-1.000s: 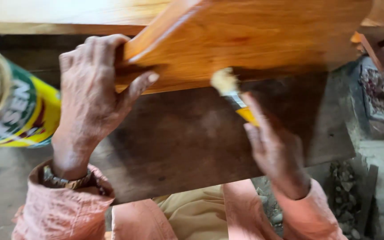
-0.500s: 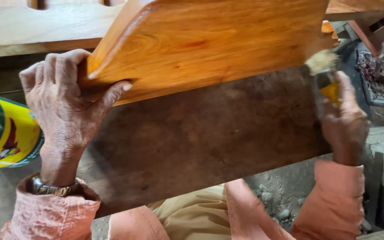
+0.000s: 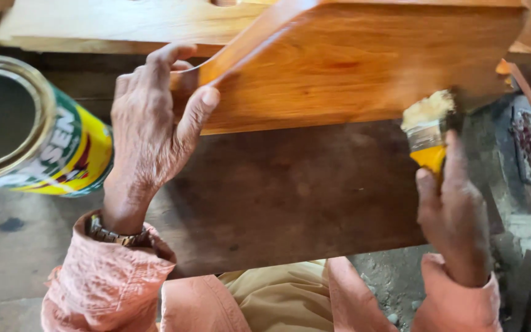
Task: Applying varnish or sanding sealer to a wooden furniture component using a paintbrush
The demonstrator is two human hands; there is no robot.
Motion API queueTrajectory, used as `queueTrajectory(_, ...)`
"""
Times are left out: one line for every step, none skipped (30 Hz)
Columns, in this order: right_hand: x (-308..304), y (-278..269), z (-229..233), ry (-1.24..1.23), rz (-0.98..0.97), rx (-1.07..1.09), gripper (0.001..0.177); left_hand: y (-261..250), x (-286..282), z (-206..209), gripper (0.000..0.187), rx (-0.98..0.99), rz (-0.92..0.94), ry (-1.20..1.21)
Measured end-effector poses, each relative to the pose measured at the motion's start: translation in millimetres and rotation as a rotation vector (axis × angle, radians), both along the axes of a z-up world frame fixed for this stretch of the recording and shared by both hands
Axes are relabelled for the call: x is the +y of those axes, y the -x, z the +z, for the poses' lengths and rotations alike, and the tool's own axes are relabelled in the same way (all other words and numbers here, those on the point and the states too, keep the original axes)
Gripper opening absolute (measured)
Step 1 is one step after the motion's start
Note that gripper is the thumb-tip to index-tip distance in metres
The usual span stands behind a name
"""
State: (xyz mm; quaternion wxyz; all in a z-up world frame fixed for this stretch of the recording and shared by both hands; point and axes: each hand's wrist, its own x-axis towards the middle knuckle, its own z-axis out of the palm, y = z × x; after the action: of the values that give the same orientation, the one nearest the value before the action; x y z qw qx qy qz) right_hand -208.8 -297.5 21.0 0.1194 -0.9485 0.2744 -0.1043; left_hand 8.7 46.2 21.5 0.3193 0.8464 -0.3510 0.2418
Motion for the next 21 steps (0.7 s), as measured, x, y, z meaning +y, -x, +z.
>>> queueTrajectory(11,-1,0,0.03,0.057,-0.023,0.069,-1,3,1,0.055,0.09,-0.043,0.059)
queueTrajectory(20,-2,0,0.033,0.069,-0.022,0.069,-1,4,2,0.055,0.091,-0.03,0.063)
queueTrajectory(31,-2,0,0.062,0.13,-0.041,0.068,-2,6,4,0.059,0.147,-0.073,0.098)
queueTrajectory(41,-3,0,0.09,0.19,-0.06,0.067,-3,8,6,0.064,0.202,-0.117,0.134)
queueTrajectory(52,-5,1,0.09,0.203,-0.058,0.067,-3,9,6,0.064,0.204,-0.104,0.136)
queueTrajectory(64,-7,2,0.148,0.29,-0.094,0.065,-3,10,5,0.068,0.238,-0.113,0.162)
queueTrajectory(75,-8,3,0.208,0.373,-0.131,0.062,-5,10,5,0.071,0.27,-0.126,0.19)
queueTrajectory(88,-12,4,0.208,0.384,-0.13,0.062,-4,13,8,0.071,0.272,-0.116,0.193)
queueTrajectory(102,-15,4,0.231,0.416,-0.15,0.061,-3,14,10,0.073,0.322,-0.127,0.211)
queueTrajectory(115,-18,5,0.253,0.449,-0.17,0.059,-1,15,13,0.075,0.372,-0.139,0.229)
queueTrajectory(123,-24,3,0.255,0.454,-0.168,0.059,-1,17,14,0.075,0.372,-0.135,0.233)
queueTrajectory(132,-29,0,0.338,0.494,-0.104,0.062,-1,18,15,0.077,0.389,-0.141,0.24)
queueTrajectory(141,-35,-2,0.422,0.533,-0.042,0.066,-1,19,16,0.079,0.404,-0.146,0.248)
queueTrajectory(152,-41,0,0.425,0.539,-0.043,0.066,-1,21,15,0.079,0.403,-0.141,0.252)
queueTrajectory(163,-46,1,0.37,0.585,-0.058,0.064,-2,23,14,0.078,0.393,-0.15,0.247)
queueTrajectory(174,-52,3,0.315,0.63,-0.073,0.063,-3,24,13,0.077,0.383,-0.16,0.243)
queueTrajectory(183,-56,2,0.317,0.632,-0.072,0.063,-3,26,13,0.077,0.384,-0.159,0.246)
queueTrajectory(191,-61,3,0.228,0.716,-0.086,0.065,-3,27,13,0.073,0.384,-0.183,0.255)
queueTrajectory(198,-65,3,0.141,0.795,-0.1,0.068,-4,26,13,0.068,0.383,-0.211,0.265)
queueTrajectory(206,-69,5,0.145,0.793,-0.099,0.068,-1,29,17,0.068,0.382,-0.214,0.269)
queueTrajectory(212,-72,7,0.311,0.825,-0.097,0.062,0,29,22,0.067,0.414,-0.21,0.253)
